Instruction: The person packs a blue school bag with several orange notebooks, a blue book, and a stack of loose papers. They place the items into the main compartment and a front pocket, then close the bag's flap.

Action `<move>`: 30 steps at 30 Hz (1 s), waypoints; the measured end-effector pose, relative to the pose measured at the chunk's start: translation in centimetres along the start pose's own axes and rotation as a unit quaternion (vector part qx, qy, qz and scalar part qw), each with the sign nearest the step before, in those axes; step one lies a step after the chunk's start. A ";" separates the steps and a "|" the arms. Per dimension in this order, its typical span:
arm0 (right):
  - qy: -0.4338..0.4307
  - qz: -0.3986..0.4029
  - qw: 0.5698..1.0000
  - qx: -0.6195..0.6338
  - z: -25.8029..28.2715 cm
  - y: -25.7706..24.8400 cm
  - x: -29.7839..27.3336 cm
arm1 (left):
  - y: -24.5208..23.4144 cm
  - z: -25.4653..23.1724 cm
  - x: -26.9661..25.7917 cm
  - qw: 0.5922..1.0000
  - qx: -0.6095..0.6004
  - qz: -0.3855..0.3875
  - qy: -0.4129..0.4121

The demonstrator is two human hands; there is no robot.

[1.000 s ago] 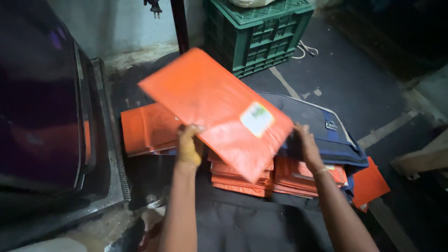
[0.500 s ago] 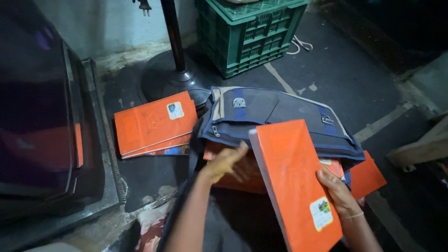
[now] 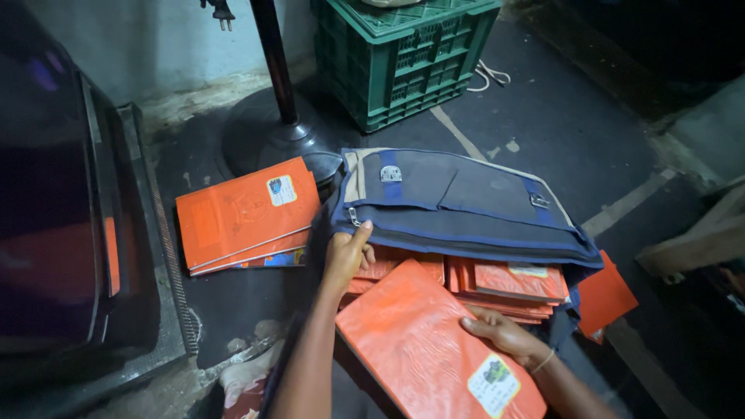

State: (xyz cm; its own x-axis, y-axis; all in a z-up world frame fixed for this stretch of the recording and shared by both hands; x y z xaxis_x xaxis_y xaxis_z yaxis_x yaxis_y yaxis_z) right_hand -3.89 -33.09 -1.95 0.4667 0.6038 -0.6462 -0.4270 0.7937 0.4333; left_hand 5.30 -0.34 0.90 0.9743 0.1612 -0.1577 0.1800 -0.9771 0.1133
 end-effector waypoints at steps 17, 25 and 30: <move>-0.284 -0.400 0.789 -0.370 7.0 -11.8 16.7 | 0.7 -2.6 -1.2 1.000 -0.006 -0.005 0.027; -0.183 -0.506 0.429 -0.725 12.5 -9.5 19.5 | 1.1 -2.8 -1.2 1.000 -0.009 -0.003 0.020; -0.123 -0.478 0.599 -0.631 11.2 -3.9 12.6 | 0.8 -2.2 -1.0 1.000 -0.007 -0.026 0.007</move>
Point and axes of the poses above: each hand's wrist, its own x-axis towards the middle knuckle, its own y-axis out of the palm, z = x × y, the point moved 7 cm from there along x, towards the middle knuckle, and after that the axes turned 6 degrees about y, right-handed, at the moved point
